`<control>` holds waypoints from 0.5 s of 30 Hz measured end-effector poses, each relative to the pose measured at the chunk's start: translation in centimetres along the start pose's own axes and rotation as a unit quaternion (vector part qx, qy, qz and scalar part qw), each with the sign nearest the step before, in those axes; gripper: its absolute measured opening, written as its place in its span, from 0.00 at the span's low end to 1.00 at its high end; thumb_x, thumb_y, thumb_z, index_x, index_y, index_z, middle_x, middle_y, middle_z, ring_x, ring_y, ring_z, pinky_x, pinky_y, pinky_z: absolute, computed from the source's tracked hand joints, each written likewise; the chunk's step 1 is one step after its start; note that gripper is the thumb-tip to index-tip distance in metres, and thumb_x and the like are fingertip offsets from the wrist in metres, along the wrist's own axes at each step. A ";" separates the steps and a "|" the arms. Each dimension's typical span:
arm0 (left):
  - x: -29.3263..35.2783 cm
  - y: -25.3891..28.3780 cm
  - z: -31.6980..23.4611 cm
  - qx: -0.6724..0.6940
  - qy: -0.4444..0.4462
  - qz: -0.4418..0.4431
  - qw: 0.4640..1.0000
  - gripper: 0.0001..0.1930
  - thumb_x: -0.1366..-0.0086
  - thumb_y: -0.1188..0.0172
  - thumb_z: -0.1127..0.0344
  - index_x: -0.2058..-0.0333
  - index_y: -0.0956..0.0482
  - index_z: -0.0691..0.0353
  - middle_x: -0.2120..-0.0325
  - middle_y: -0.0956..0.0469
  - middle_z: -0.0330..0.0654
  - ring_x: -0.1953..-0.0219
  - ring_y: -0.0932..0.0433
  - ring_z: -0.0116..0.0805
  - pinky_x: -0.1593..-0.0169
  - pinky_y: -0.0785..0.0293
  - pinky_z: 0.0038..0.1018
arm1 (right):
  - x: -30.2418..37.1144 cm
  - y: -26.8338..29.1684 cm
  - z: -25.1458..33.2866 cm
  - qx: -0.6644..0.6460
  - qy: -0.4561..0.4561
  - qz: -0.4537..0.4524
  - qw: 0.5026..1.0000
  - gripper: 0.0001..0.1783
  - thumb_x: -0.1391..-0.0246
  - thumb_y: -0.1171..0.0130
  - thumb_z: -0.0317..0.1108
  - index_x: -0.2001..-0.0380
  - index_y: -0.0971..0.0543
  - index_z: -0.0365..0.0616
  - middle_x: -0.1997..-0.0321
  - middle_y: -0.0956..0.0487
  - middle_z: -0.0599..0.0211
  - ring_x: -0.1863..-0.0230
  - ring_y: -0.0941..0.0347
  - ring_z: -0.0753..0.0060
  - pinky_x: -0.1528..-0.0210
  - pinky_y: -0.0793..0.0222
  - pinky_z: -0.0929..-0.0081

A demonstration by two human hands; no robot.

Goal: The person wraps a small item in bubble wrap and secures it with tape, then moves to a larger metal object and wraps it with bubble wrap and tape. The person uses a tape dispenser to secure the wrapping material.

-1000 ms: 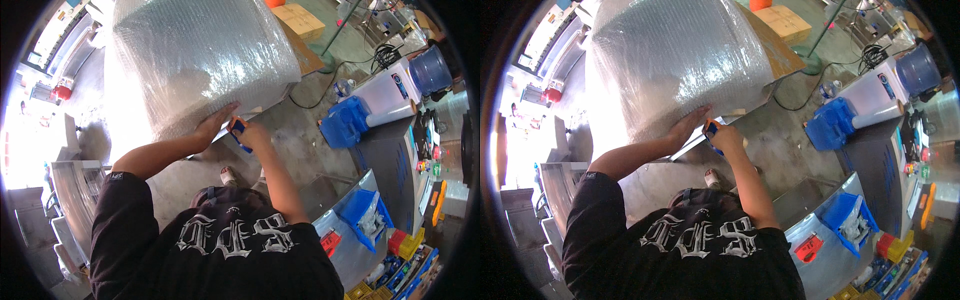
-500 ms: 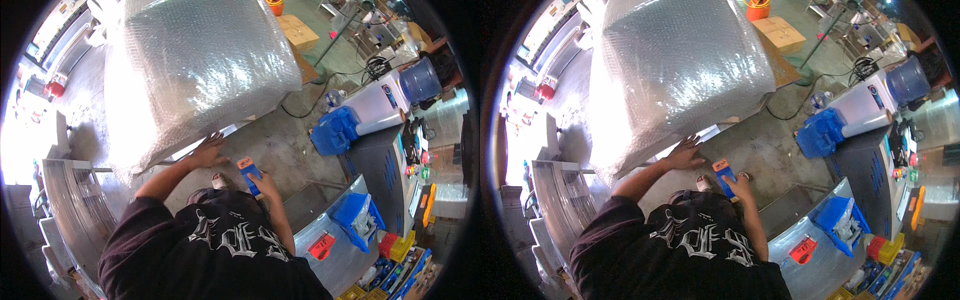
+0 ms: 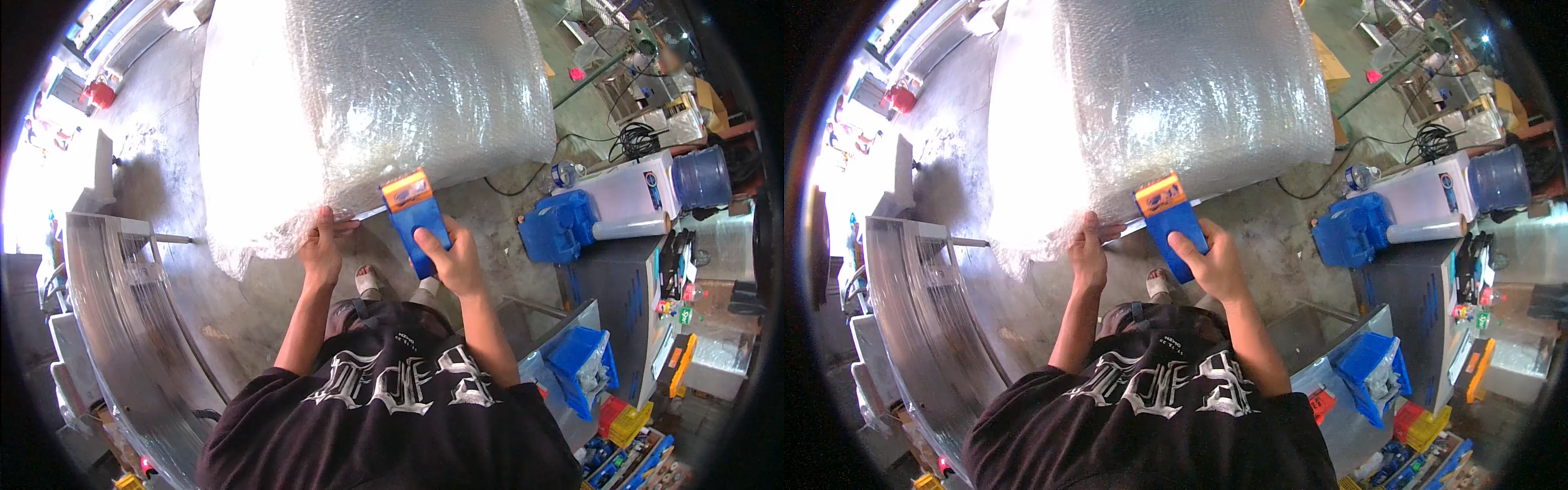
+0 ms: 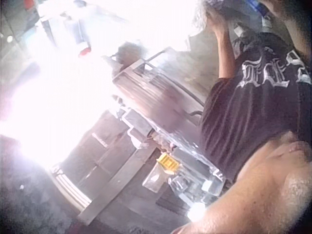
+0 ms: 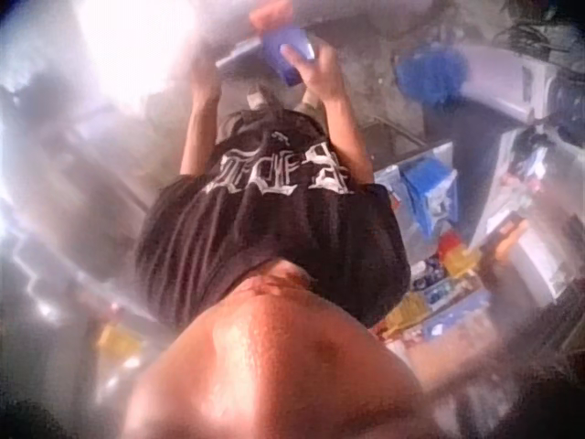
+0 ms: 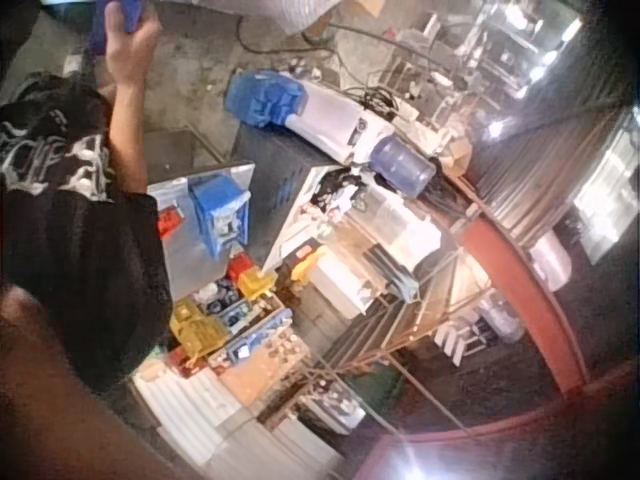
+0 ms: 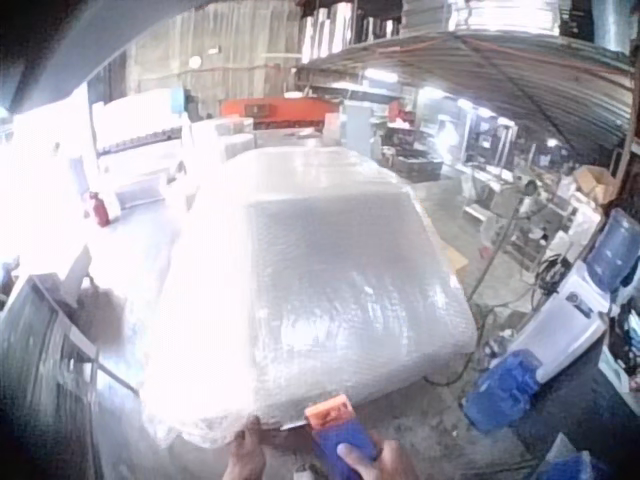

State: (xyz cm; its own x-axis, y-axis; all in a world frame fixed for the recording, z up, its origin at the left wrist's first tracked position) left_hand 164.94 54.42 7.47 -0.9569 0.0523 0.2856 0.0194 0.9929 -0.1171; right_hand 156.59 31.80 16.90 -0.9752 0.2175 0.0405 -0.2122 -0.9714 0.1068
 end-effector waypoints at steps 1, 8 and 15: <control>-0.3 0.0 -0.1 -0.006 -0.028 0.007 1.000 0.29 0.23 0.52 0.44 0.59 0.20 0.71 0.67 0.14 0.52 0.61 0.15 0.35 0.57 0.21 0.29 | -0.5 -0.3 -0.2 -0.020 -0.016 0.001 1.000 0.24 0.38 0.36 0.52 0.62 0.19 0.38 0.73 0.19 0.69 0.74 0.23 0.79 0.71 0.28 0.78; -1.1 0.9 1.2 -0.113 -0.074 0.004 0.991 0.28 0.21 0.58 0.44 0.58 0.20 0.65 0.62 0.14 0.48 0.65 0.20 0.28 0.58 0.25 0.27 | -2.4 -2.2 -1.6 -0.105 -0.166 -0.013 0.981 0.25 0.37 0.39 0.53 0.63 0.20 0.37 0.73 0.20 0.65 0.77 0.22 0.76 0.75 0.26 0.78; -2.1 1.8 3.5 -0.139 -0.042 0.006 0.989 0.28 0.21 0.57 0.45 0.56 0.18 0.66 0.61 0.14 0.41 0.60 0.23 0.29 0.51 0.27 0.29 | -1.2 -1.9 -5.8 -0.016 -0.211 0.019 0.977 0.30 0.38 0.40 0.59 0.66 0.18 0.35 0.74 0.19 0.65 0.76 0.20 0.74 0.72 0.25 0.76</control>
State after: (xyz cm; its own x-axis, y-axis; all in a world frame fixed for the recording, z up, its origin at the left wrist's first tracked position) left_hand 165.94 55.74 3.30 -0.9765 0.0675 0.2046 0.0991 0.9839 0.1486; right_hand 157.85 32.83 10.89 -0.8710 0.1954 0.4508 -0.1854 -0.9804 0.0668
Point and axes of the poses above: each hand's wrist, its own x-axis away from the middle knuckle, its own y-axis out of the back of the hand, z = x × y, the point moved 9 cm from there along -x, towards the middle knuckle
